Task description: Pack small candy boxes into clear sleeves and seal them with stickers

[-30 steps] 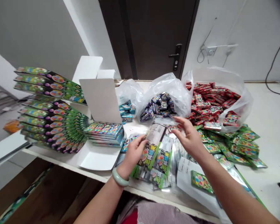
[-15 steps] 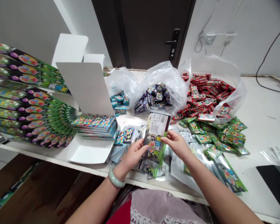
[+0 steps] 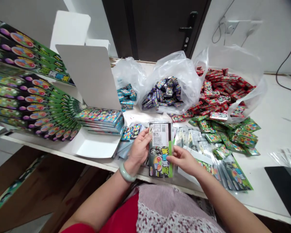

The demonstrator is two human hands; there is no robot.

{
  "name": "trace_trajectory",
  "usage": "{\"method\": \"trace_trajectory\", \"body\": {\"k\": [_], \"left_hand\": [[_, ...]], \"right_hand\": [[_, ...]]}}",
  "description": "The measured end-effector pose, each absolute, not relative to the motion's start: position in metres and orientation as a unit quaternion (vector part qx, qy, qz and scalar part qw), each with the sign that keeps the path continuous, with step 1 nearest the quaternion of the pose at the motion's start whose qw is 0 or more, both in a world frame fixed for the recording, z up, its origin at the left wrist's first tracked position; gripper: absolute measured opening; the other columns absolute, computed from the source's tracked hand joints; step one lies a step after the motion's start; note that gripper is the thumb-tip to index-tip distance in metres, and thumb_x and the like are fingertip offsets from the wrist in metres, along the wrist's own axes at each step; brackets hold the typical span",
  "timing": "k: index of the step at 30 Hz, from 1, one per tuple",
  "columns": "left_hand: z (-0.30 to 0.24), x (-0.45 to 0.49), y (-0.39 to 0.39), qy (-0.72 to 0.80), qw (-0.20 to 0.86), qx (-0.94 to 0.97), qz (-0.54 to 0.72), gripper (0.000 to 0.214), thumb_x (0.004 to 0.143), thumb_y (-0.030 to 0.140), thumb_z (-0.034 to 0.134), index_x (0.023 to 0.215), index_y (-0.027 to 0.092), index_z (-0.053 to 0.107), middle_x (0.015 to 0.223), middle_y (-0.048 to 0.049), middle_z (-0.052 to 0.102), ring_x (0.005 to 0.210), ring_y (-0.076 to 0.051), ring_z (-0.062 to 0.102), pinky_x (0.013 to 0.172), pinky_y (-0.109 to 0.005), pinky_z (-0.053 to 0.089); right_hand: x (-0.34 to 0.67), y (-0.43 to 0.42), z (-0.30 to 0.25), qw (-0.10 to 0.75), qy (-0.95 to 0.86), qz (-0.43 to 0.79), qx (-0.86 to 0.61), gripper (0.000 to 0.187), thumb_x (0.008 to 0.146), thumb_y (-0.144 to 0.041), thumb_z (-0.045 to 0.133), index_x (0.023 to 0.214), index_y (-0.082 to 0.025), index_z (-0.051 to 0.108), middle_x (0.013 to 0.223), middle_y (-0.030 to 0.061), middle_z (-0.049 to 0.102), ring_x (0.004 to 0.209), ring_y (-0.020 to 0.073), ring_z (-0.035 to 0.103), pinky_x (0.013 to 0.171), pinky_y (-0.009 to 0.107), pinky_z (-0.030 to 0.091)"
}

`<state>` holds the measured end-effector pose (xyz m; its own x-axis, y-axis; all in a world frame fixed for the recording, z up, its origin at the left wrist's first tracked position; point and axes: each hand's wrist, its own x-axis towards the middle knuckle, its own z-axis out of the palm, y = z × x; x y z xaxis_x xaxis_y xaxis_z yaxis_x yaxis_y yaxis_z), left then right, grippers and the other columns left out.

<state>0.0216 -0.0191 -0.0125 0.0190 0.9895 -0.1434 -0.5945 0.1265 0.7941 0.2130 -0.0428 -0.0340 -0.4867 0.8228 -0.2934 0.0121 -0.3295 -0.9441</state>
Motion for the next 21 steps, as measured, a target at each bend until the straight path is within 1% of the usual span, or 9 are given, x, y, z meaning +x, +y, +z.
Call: {"method": "trace_trajectory", "body": {"k": [3, 5, 6, 8, 10, 11, 16, 19, 21], "left_hand": [[-0.018, 0.024, -0.029, 0.343, 0.683, 0.292, 0.576, 0.059, 0.075, 0.019, 0.075, 0.129, 0.025, 0.051, 0.093, 0.0005, 0.066, 0.08, -0.011, 0.065, 0.072, -0.022, 0.052], [-0.022, 0.024, -0.039, 0.345, 0.682, 0.336, 0.551, 0.068, 0.078, 0.017, 0.073, 0.137, 0.032, 0.044, 0.096, 0.0012, 0.065, 0.083, -0.011, 0.064, 0.074, -0.021, 0.053], [-0.023, 0.023, -0.043, 0.348, 0.677, 0.36, 0.54, 0.068, 0.079, 0.016, 0.072, 0.138, 0.034, 0.043, 0.098, 0.0009, 0.064, 0.085, -0.011, 0.064, 0.075, -0.022, 0.053], [-0.024, 0.022, -0.048, 0.351, 0.669, 0.397, 0.521, 0.064, 0.079, 0.015, 0.071, 0.135, 0.034, 0.047, 0.099, 0.0005, 0.063, 0.086, -0.011, 0.063, 0.078, -0.021, 0.052], [-0.022, 0.02, -0.051, 0.341, 0.673, 0.42, 0.504, 0.059, 0.08, 0.013, 0.069, 0.132, 0.033, 0.05, 0.1, 0.0003, 0.063, 0.087, -0.011, 0.063, 0.08, -0.021, 0.052], [-0.021, 0.018, -0.052, 0.332, 0.679, 0.43, 0.493, 0.058, 0.079, 0.013, 0.069, 0.13, 0.033, 0.05, 0.102, 0.0002, 0.064, 0.087, -0.011, 0.063, 0.08, -0.022, 0.052], [-0.008, 0.01, -0.055, 0.312, 0.711, 0.469, 0.422, 0.049, 0.078, 0.014, 0.07, 0.121, 0.027, 0.05, 0.105, -0.0038, 0.067, 0.092, -0.016, 0.065, 0.081, -0.028, 0.054], [0.004, 0.014, -0.054, 0.384, 0.639, 0.495, 0.446, 0.025, 0.082, 0.021, 0.068, 0.105, 0.021, 0.059, 0.096, -0.0039, 0.068, 0.088, -0.016, 0.065, 0.077, -0.025, 0.052], [0.011, 0.02, -0.05, 0.424, 0.574, 0.515, 0.475, 0.01, 0.086, 0.027, 0.063, 0.091, 0.018, 0.063, 0.094, -0.0047, 0.069, 0.088, -0.016, 0.065, 0.078, -0.025, 0.051]], "right_hand": [[0.225, -0.053, -0.033, 0.287, -0.506, 0.714, -0.39, 0.033, 0.072, -0.042, 0.075, 0.092, -0.023, 0.058, 0.087, 0.0017, 0.068, 0.085, 0.0185, 0.066, 0.082, 0.036, 0.052], [0.233, -0.057, -0.027, 0.339, -0.505, 0.687, -0.397, 0.045, 0.071, -0.036, 0.077, 0.108, -0.026, 0.053, 0.1, 0.0037, 0.068, 0.096, 0.0187, 0.065, 0.088, 0.036, 0.051], [0.236, -0.057, -0.023, 0.376, -0.506, 0.658, -0.413, 0.054, 0.07, -0.033, 0.077, 0.115, -0.027, 0.048, 0.102, 0.0039, 0.067, 0.097, 0.0183, 0.065, 0.087, 0.036, 0.052], [0.24, -0.056, -0.015, 0.438, -0.511, 0.587, -0.45, 0.061, 0.071, -0.032, 0.077, 0.121, -0.029, 0.041, 0.095, 0.002, 0.067, 0.085, 0.0167, 0.066, 0.078, 0.033, 0.054], [0.241, -0.055, -0.009, 0.462, -0.526, 0.535, -0.473, 0.057, 0.075, -0.034, 0.074, 0.119, -0.028, 0.04, 0.083, -0.0016, 0.066, 0.068, 0.0141, 0.063, 0.066, 0.03, 0.053], [0.24, -0.055, -0.008, 0.465, -0.537, 0.516, -0.479, 0.053, 0.076, -0.035, 0.072, 0.119, -0.028, 0.041, 0.08, -0.0023, 0.065, 0.064, 0.0134, 0.062, 0.062, 0.029, 0.053], [0.24, -0.061, -0.006, 0.419, -0.61, 0.466, -0.486, 0.032, 0.084, -0.034, 0.062, 0.115, -0.026, 0.053, 0.095, 0.0039, 0.066, 0.081, 0.016, 0.064, 0.065, 0.029, 0.053], [0.244, -0.061, 0.004, 0.376, -0.628, 0.484, -0.479, 0.019, 0.088, -0.033, 0.058, 0.105, -0.024, 0.059, 0.093, 0.0038, 0.065, 0.075, 0.0144, 0.062, 0.066, 0.029, 0.051], [0.247, -0.057, 0.013, 0.366, -0.643, 0.472, -0.48, 0.012, 0.089, -0.032, 0.056, 0.094, -0.023, 0.061, 0.087, 0.0034, 0.064, 0.075, 0.0143, 0.06, 0.066, 0.028, 0.05]]}}
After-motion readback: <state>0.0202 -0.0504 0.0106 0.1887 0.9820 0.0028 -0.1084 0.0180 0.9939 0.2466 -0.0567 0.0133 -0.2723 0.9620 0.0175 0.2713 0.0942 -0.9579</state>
